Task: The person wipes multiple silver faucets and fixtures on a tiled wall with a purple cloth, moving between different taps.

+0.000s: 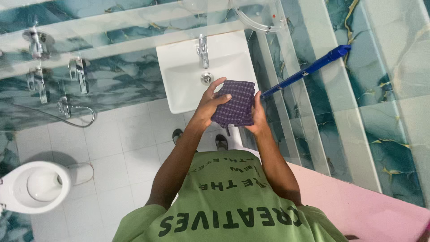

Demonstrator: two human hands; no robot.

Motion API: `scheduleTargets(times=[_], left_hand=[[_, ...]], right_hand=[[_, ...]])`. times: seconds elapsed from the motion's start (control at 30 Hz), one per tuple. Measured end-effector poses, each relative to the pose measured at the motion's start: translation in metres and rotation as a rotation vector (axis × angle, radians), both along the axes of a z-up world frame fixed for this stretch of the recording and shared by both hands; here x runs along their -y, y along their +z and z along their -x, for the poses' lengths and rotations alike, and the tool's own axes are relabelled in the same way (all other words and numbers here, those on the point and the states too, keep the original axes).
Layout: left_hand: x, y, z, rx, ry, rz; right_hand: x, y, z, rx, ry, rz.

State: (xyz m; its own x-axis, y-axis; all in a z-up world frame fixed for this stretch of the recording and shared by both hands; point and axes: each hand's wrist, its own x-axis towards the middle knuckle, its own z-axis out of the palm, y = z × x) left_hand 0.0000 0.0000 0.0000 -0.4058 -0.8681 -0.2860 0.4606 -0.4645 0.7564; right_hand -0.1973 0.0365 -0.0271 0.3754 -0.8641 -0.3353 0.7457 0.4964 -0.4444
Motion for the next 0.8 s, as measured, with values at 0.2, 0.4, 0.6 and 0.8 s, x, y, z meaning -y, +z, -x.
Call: scheduleTargets(times=[0.2,0.4,0.6,0.8], left_hand=[[0.045,0.009,-0.061,0.803,-0.217,0.482],[0.090,-0.004,-0.145,0.890,-0.157,0.527],[0.117,-0.026,-0.204,0.836,-0.189,0.505],[0.117,-0.027,-0.222,0.818,-0.260,0.486]], right_hand=[[0.010,-0.015,-0.099,0.347,-0.144,-0.025],[0.033,-0.009,-0.149,0.131,-0.373,-0.015],[0.065,0.004,-0.146,-0.072,-0.515,-0.022],[0.129,0.035,-0.124,-0.532,-0.615,0.133]])
